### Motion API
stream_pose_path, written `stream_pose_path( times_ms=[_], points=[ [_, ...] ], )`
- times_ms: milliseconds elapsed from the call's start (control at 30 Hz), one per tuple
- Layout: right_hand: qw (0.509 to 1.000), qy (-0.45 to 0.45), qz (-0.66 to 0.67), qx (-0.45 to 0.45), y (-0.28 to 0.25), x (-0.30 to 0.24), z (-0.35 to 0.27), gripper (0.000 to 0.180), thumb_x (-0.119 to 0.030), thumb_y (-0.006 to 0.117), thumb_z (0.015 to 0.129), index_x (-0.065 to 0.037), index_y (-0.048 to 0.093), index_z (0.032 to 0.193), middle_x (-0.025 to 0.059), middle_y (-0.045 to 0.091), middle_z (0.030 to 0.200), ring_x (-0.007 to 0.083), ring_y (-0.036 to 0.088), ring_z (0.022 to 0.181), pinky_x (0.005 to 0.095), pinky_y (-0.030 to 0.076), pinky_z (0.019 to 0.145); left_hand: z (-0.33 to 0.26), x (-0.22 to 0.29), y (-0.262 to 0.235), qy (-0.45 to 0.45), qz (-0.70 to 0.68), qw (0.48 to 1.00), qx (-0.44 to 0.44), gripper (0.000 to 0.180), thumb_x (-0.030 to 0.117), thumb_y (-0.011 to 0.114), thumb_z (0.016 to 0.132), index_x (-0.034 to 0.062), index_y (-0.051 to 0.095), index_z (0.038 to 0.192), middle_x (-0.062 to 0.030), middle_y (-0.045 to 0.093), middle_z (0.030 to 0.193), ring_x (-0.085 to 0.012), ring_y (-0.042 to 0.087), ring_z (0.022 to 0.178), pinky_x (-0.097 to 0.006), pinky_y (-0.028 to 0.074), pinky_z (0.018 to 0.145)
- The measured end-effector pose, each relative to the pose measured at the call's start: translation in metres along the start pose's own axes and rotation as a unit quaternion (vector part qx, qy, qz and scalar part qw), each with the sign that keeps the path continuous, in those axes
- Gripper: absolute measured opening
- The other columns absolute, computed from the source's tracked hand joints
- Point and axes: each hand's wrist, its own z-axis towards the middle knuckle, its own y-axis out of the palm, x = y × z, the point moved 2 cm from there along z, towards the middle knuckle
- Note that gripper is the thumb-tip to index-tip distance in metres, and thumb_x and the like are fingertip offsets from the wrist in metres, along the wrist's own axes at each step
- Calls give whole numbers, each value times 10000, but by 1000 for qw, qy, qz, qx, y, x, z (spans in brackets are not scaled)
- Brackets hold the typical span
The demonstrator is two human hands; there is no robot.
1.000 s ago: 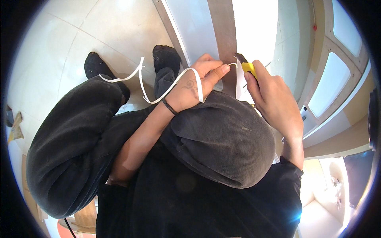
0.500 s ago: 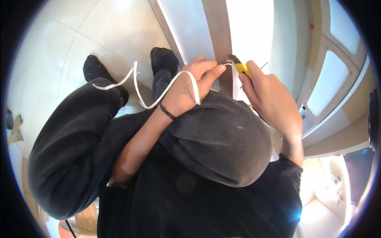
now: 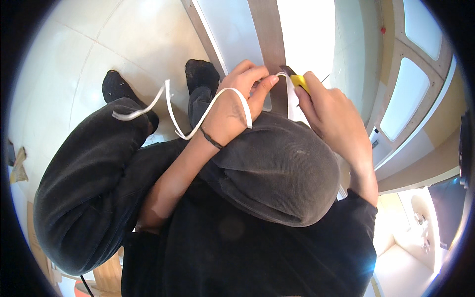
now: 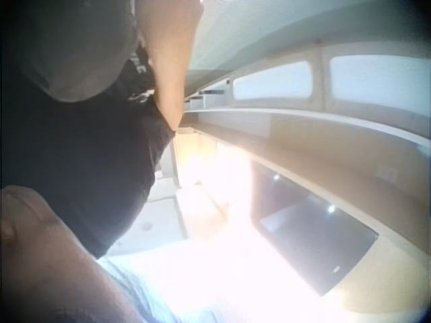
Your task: The person sits on the floor and uses a yellow utility knife to carefully cut and remove a white cable or wire from the edge of a white furniture panel. The person peels the cable away from the panel as it is cut.
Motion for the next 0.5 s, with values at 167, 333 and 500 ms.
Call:
stream_pose_path(
  times_ms=[167,333,500],
  points=[
    [997,28,42,55,-6,5,-16,184,-216,560,1032,-41,511,1004,177,593,571,407,645,568,512,491,541,5,9,0,104,76,992,13,188,180,633,1011,7,633,1085,-150,619,940,-308,683,842,-401,527,729],
    [997,-1,32,67,10,8,-12,184,-217,556,1034,-40,513,1012,178,592,568,411,644,560,511,500,536,6,5,4,134,152,979,7,174,165,609,1019,7,634,1087,-179,586,954,-366,635,824,-398,520,727],
    [998,1,12,64,16,10,-7,193,-235,552,1037,-47,516,1012,173,592,557,416,650,559,510,514,529,2,-4,12,87,54,995,10,215,218,574,1052,18,638,1102,-157,558,1006,-286,635,875,-377,520,713]
  ],
)
